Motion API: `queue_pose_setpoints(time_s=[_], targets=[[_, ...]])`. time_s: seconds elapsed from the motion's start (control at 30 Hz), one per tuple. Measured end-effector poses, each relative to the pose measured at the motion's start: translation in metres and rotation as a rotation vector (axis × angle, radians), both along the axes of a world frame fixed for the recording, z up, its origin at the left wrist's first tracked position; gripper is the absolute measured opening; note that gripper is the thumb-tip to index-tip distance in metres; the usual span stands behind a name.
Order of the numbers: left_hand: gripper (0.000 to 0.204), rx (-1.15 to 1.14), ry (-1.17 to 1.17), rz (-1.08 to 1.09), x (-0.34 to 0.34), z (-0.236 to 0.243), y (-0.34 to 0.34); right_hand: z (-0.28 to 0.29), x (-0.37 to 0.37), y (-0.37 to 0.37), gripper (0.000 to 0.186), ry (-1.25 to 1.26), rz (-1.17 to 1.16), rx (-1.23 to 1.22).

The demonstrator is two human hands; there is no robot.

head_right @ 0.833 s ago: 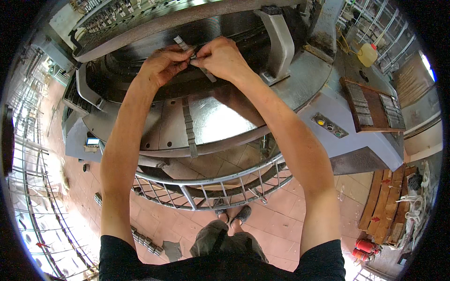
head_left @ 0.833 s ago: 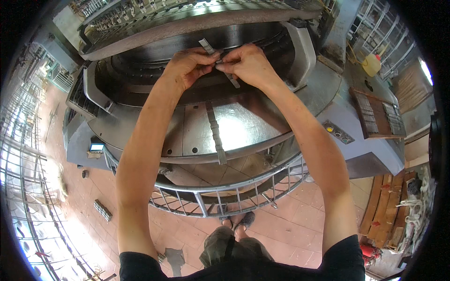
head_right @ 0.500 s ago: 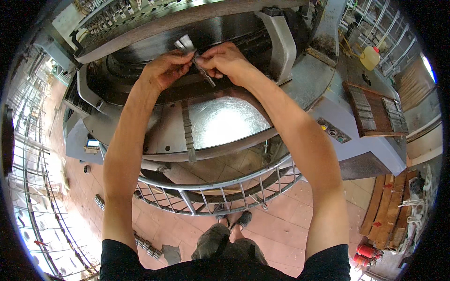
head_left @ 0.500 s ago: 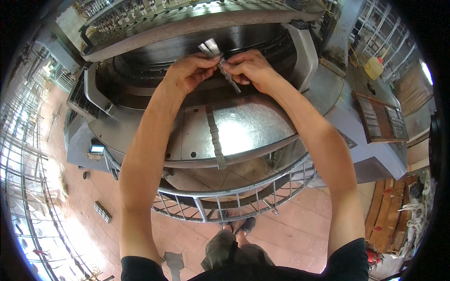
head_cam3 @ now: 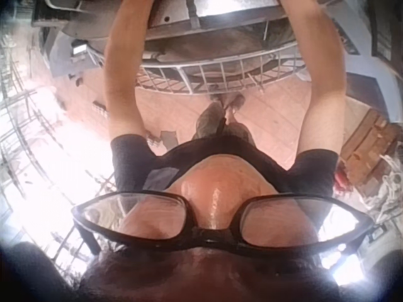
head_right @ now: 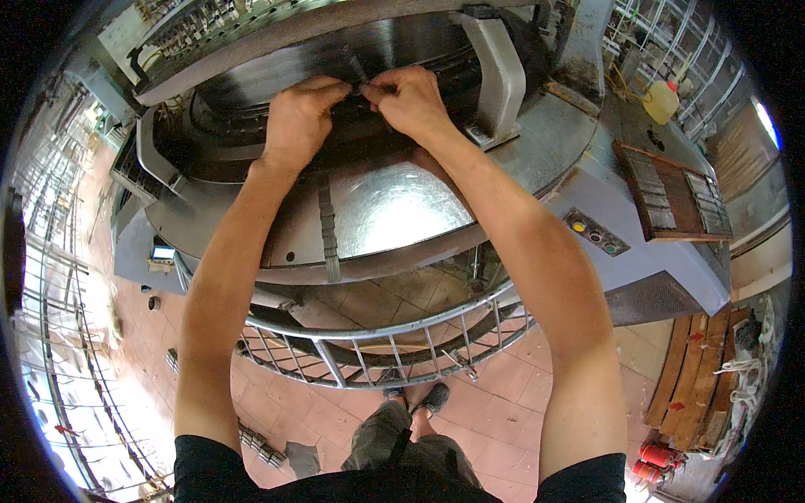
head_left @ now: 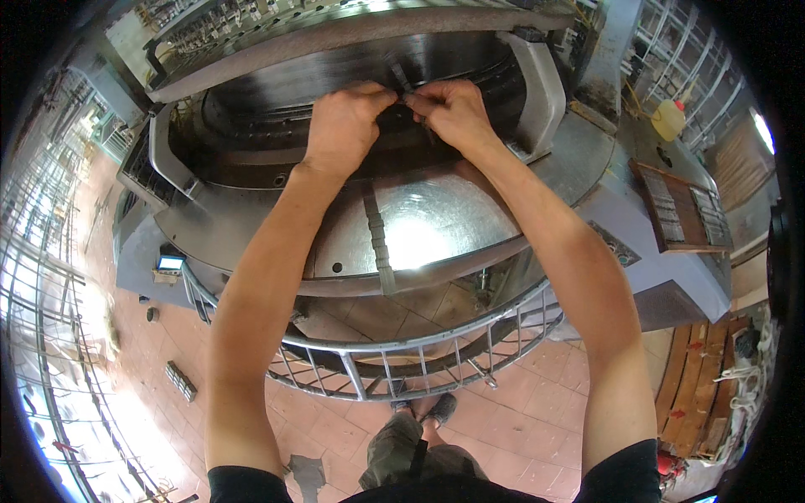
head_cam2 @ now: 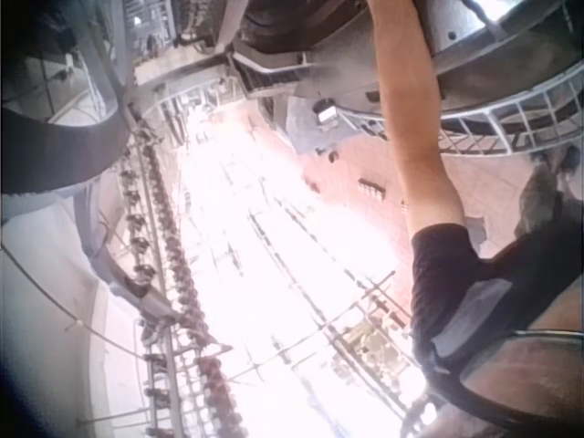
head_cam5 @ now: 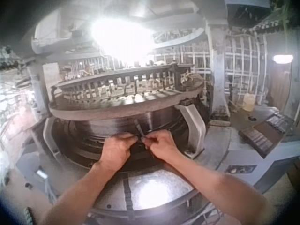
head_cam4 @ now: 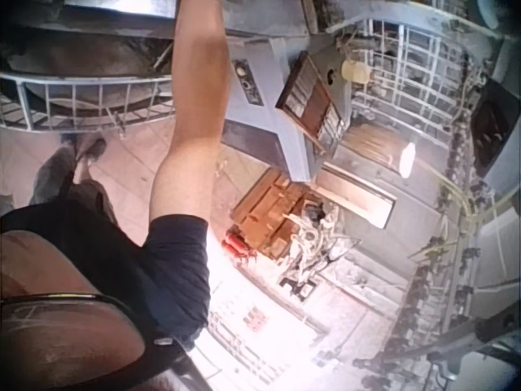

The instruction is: The person repeatedly picks up small metal strips from a wooden tray and inserts them into slots on a large circular machine. They handle the strips one by one, aligning and pressing them into place on the machine's inner rim.

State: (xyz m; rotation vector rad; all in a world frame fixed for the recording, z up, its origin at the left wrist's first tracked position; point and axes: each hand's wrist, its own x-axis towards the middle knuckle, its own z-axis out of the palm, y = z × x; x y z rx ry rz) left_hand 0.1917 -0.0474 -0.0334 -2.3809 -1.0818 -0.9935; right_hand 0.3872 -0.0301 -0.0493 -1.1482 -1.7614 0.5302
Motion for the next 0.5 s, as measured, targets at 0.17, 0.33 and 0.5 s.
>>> queue_pose_setpoints(time_s=[0.17,0.33,0.5], targets=[[0.044,-0.027,0.088,0.126,0.0061,-0.0084,-0.0027,-0.0031,-0.0023,0.0051,0.025,0.050,0.001,0.017],[0.027,0.104,0.052,0.091,0.0067,-0.0110,-0.0024,-0.0040,-0.0007,0.0058,0.024,0.038,-0.006,0.001],[0.026,0.056,0.064,0.121,0.0070,-0.0124,-0.0021,-0.0032,-0.0022,0.0060,0.025,0.032,-0.026,0.013]])
